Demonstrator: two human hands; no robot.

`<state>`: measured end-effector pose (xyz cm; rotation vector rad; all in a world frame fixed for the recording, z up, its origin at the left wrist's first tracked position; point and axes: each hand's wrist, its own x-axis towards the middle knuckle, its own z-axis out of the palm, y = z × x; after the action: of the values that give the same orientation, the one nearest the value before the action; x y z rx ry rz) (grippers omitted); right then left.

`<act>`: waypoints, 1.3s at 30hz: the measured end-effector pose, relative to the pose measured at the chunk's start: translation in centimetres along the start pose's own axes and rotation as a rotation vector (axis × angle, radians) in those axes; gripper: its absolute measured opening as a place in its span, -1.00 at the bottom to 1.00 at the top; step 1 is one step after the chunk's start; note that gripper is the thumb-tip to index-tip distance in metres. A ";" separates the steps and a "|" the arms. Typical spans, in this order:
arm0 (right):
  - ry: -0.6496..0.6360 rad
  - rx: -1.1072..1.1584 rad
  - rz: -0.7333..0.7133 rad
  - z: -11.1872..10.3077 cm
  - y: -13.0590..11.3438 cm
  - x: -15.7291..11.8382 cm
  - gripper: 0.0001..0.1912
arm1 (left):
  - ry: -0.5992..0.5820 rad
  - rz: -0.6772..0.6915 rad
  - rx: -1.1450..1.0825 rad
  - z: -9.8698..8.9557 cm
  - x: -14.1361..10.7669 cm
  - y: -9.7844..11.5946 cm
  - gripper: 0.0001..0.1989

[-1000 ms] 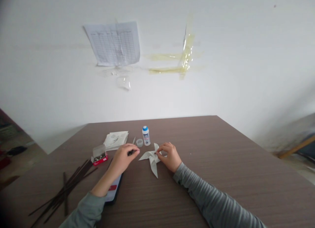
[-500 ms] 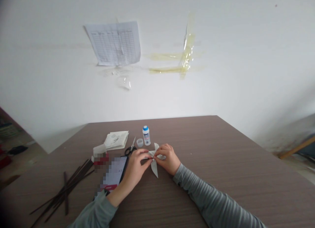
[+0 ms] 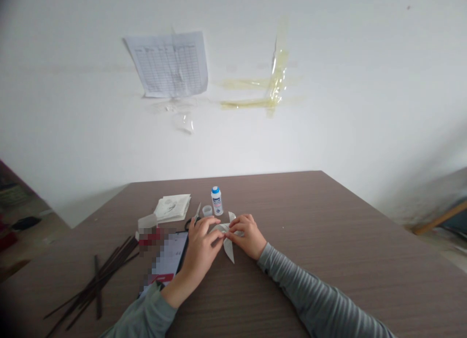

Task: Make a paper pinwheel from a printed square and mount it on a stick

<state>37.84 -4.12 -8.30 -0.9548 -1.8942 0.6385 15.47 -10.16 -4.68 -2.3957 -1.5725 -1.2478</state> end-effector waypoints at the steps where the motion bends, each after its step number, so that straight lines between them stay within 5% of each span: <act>1: 0.002 -0.002 0.004 0.1 0.1 0.0 -0.81 | 0.001 0.002 -0.001 0.1 0.0 0.0 -0.63; 11: 0.026 0.008 -0.007 0.0 0.4 -0.1 -0.97 | 0.031 -0.054 -0.022 1.6 -0.2 -1.9 -0.66; 29: 0.073 0.032 0.006 -0.5 -0.5 -0.3 -0.82 | 0.028 -0.110 -0.187 1.4 0.0 -2.5 -0.72; 39: 0.077 -0.009 0.007 -0.8 -0.2 -0.5 -0.90 | -0.005 -0.141 -0.136 1.3 0.7 -2.0 -0.70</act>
<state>38.63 -4.60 -8.06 -0.9785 -1.8277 0.5899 14.85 -8.14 -5.92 -2.4041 -1.7390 -1.4186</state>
